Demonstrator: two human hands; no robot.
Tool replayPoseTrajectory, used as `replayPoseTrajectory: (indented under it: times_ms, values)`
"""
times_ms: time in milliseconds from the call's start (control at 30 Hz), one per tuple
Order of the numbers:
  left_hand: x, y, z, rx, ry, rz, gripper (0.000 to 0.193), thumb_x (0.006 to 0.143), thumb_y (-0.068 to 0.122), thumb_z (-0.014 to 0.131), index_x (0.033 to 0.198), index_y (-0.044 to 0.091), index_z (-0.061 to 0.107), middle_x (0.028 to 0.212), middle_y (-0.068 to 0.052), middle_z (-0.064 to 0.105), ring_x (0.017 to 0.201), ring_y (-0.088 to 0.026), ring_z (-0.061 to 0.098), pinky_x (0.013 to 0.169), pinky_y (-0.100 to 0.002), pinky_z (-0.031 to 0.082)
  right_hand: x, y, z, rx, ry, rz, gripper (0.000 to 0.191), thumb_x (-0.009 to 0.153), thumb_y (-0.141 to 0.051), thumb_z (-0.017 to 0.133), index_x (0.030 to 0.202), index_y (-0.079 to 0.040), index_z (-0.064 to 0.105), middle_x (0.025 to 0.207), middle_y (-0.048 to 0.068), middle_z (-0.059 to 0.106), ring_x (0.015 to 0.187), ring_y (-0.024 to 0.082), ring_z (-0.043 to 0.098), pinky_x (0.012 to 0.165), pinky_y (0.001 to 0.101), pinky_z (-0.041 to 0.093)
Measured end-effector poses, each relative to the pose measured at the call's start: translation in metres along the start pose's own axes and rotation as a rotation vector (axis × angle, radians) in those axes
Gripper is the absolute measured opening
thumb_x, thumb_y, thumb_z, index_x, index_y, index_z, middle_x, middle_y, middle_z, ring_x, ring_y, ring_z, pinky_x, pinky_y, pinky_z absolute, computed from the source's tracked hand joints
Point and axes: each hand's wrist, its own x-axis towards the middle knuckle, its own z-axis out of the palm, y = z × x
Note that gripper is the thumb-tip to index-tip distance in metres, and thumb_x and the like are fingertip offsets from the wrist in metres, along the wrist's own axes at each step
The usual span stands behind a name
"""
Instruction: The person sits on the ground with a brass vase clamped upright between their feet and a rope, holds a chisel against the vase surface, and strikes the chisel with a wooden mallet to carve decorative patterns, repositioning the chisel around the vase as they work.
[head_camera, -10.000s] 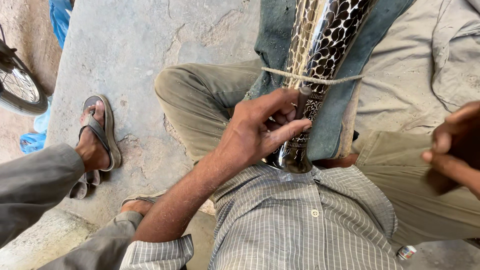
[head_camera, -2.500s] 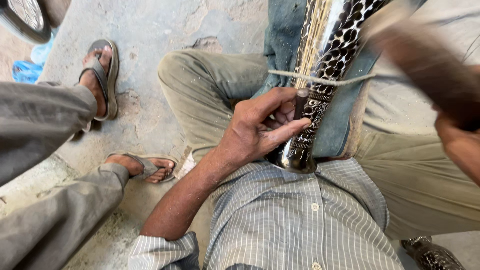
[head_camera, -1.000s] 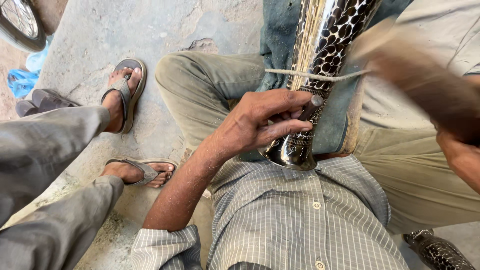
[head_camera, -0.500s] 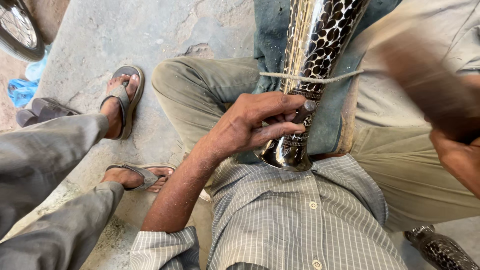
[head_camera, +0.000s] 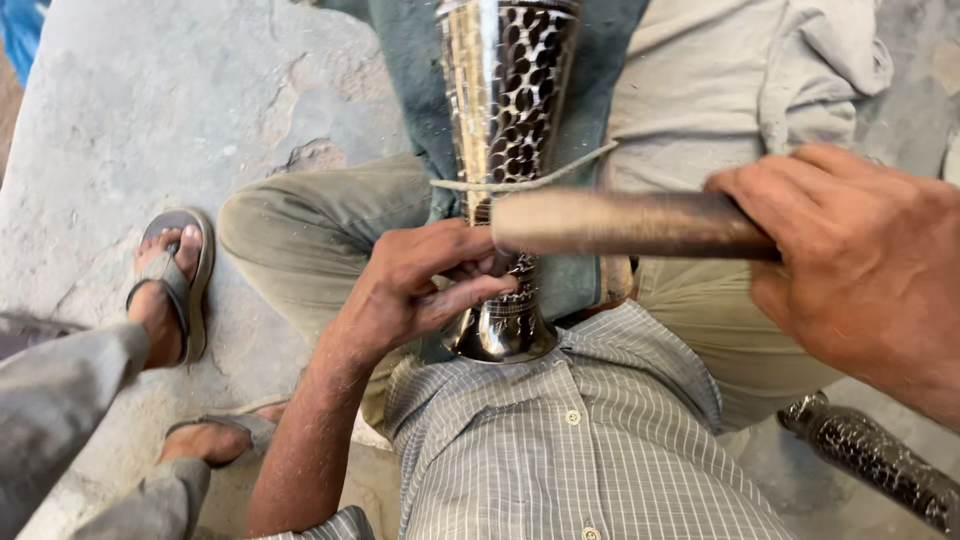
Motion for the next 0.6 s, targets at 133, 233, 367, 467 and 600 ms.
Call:
replayPoseTrajectory:
  times_ms: [133,233,367,467,600]
  values:
    - [0.001,-0.003,0.003,-0.062,0.007,0.003,0.033,0.091,0.017,0.082,0.119,0.005,0.069,0.093,-0.004,0.072,0.080,-0.011,0.072,0.068,-0.024,0.060,0.000,-0.002,0.002,0.524,0.114,0.305,0.028,0.088,-0.004,0.076,0.111,0.001,0.062,0.068,0.007,0.062,0.057,0.017,0.064,0.055,0.0334,0.054]
    - [0.000,-0.006,0.001,-0.091,-0.009,0.003,0.034,0.090,0.016,0.083,0.119,0.004,0.069,0.097,-0.007,0.072,0.079,-0.014,0.072,0.068,-0.027,0.059,-0.015,-0.005,0.004,0.412,0.076,0.286,0.029,0.085,-0.007,0.077,0.109,0.000,0.062,0.073,0.007,0.066,0.065,0.018,0.068,0.061,0.0342,0.057]
    - [-0.002,-0.010,-0.005,-0.013,-0.005,0.124,0.036,0.091,0.017,0.085,0.120,0.004,0.067,0.097,-0.007,0.070,0.084,-0.019,0.071,0.073,-0.031,0.056,-0.035,-0.011,0.015,0.332,0.019,0.263,0.039,0.078,0.001,0.075,0.115,0.004,0.064,0.086,0.016,0.068,0.072,0.023,0.070,0.062,0.0369,0.058]
    - [-0.003,-0.010,-0.009,-0.036,-0.039,0.087,0.035,0.092,0.017,0.085,0.120,0.005,0.068,0.091,-0.005,0.067,0.081,-0.018,0.068,0.072,-0.032,0.055,-0.041,-0.018,0.035,0.521,0.048,0.476,0.028,0.091,0.001,0.069,0.118,0.006,0.063,0.088,0.018,0.066,0.070,0.025,0.069,0.061,0.0401,0.058]
    - [-0.002,-0.009,-0.009,-0.061,-0.052,0.092,0.036,0.094,0.019,0.084,0.123,0.007,0.067,0.091,-0.003,0.066,0.081,-0.016,0.067,0.072,-0.031,0.055,-0.057,-0.024,0.069,0.547,-0.071,0.715,0.016,0.103,-0.003,0.062,0.116,0.004,0.063,0.089,0.018,0.065,0.071,0.030,0.070,0.068,0.0461,0.060]
